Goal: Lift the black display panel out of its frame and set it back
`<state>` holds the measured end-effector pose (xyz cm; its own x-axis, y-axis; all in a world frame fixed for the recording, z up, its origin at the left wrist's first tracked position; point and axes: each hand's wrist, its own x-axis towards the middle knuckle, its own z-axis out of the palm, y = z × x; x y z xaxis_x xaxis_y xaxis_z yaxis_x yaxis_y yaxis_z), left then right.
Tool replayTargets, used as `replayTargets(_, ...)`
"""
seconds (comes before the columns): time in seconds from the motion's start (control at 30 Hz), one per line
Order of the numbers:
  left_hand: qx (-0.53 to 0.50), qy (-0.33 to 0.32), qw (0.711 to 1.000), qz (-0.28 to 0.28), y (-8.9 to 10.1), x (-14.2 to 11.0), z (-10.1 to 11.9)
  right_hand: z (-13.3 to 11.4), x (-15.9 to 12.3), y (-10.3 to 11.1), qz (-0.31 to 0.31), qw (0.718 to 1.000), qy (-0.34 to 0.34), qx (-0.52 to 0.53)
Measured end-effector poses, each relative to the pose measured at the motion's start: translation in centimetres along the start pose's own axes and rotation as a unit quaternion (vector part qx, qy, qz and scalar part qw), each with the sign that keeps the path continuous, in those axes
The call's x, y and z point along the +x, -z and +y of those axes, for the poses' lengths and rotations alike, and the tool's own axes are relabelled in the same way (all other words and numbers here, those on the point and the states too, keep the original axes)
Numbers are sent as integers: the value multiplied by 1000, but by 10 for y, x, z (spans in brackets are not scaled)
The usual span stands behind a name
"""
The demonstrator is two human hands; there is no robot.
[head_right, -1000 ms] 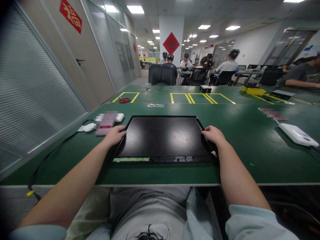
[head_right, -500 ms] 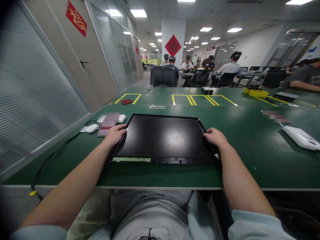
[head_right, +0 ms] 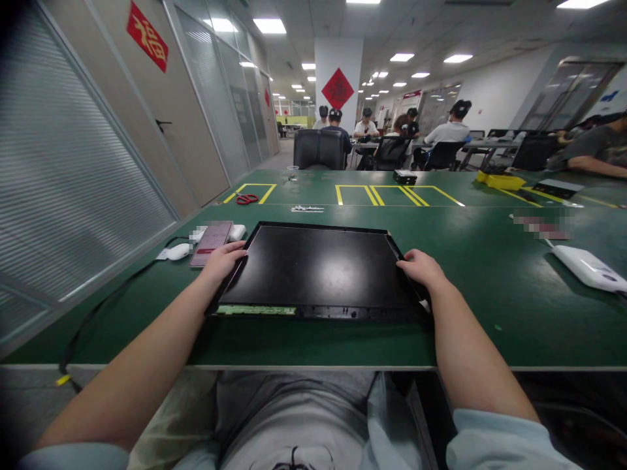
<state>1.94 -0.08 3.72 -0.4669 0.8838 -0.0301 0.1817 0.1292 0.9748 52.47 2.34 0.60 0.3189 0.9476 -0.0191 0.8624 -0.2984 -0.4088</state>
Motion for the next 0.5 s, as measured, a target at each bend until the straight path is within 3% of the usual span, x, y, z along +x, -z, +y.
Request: replayTargets(0.5,-129,86,988,-12,-2,4,-4,-1,-2,1,-4,1000,3,-2)
